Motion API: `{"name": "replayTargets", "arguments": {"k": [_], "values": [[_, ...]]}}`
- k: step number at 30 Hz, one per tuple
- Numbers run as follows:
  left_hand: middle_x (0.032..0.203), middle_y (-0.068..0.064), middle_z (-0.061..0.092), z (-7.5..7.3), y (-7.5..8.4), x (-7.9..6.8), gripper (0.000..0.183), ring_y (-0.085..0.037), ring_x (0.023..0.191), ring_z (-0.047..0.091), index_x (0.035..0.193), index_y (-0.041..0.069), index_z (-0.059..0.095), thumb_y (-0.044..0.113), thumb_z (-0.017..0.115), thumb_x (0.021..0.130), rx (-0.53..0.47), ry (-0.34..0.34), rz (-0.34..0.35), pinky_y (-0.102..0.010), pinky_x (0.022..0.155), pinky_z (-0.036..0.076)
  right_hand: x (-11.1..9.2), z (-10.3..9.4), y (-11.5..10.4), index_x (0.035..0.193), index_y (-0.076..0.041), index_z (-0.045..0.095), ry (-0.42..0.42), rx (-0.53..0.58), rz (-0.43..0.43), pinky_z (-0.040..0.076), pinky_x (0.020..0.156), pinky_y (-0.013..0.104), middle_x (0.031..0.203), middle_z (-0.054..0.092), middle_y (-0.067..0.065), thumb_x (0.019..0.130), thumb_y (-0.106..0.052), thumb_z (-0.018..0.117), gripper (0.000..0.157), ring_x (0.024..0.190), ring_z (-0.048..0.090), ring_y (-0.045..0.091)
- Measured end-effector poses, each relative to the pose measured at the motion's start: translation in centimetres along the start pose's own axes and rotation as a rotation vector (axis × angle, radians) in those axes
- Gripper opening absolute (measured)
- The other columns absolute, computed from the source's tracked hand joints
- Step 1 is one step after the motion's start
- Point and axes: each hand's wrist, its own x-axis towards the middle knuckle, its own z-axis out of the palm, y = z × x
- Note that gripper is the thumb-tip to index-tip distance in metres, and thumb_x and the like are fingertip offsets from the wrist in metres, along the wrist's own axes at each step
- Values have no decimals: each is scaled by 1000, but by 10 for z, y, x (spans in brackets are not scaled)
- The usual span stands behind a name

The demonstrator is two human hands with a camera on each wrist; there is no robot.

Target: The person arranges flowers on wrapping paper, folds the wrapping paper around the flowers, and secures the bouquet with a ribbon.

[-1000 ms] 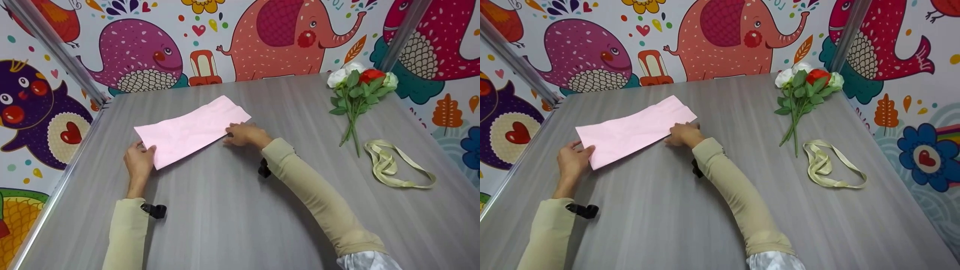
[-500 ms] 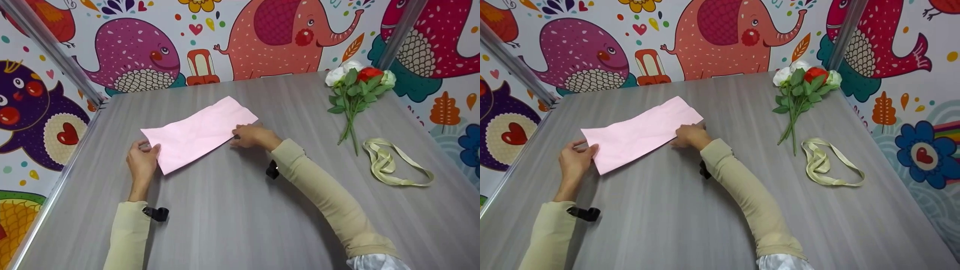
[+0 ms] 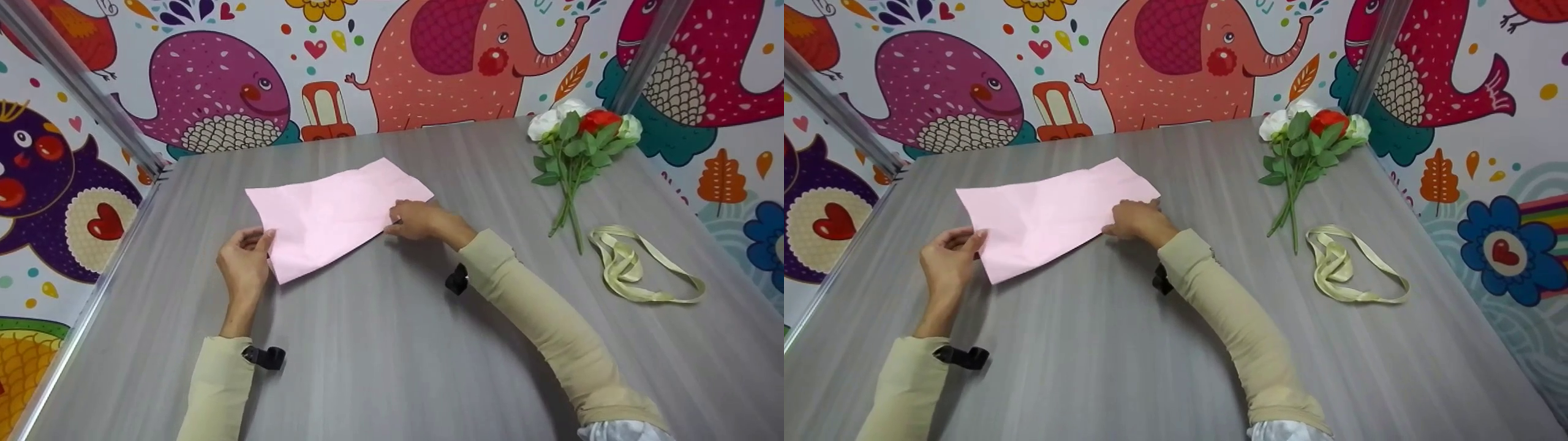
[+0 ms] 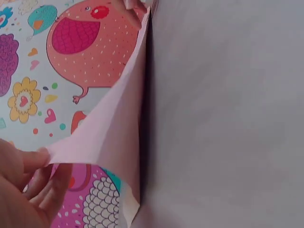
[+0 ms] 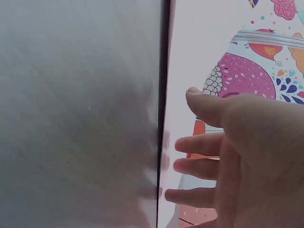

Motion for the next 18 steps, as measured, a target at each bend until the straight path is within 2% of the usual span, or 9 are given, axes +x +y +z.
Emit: {"name": "replayTargets", "arguments": {"k": [3, 5, 8, 12, 18], "values": [[101, -19, 71, 5, 6, -7, 24, -5, 75, 59, 108, -3, 71, 16, 72, 93, -25, -13, 46, -6, 60, 46, -4, -3, 3, 150, -8, 44, 71, 61, 36, 22, 124, 53, 163, 34, 12, 104, -42, 50, 58, 154, 29, 27], [100, -19, 72, 8, 10, -12, 23, -6, 77, 60, 106, -3, 70, 14, 72, 92, -44, -21, 98, -7, 61, 46, -8, -6, 5, 156, -10, 36, 135, 105, 54, 18, 124, 58, 165, 29, 11, 103, -44, 50, 64, 154, 27, 28], [97, -19, 73, 12, 17, -22, 20, -10, 79, 63, 103, -3, 71, 11, 74, 90, -66, -38, 201, -7, 62, 46, -15, -13, 8, 155, -10, 36, 260, 151, 42, 21, 122, 60, 164, 32, 12, 103, -41, 51, 63, 152, 30, 30], [92, -19, 74, 18, 27, -34, 16, -20, 83, 69, 98, -4, 71, 7, 76, 88, -101, -68, 342, -6, 67, 47, -27, -26, 8, 153, -8, 40, 455, 242, 3, 26, 122, 55, 161, 37, 14, 103, -36, 53, 59, 150, 34, 30], [87, -17, 75, 26, 40, -49, 11, -26, 84, 73, 93, -4, 71, 4, 76, 87, -146, -118, 466, -6, 68, 49, -50, -44, 3, 146, -5, 50, 693, 385, -82, 32, 121, 48, 152, 48, 14, 101, -27, 59, 50, 144, 43, 29]]}}
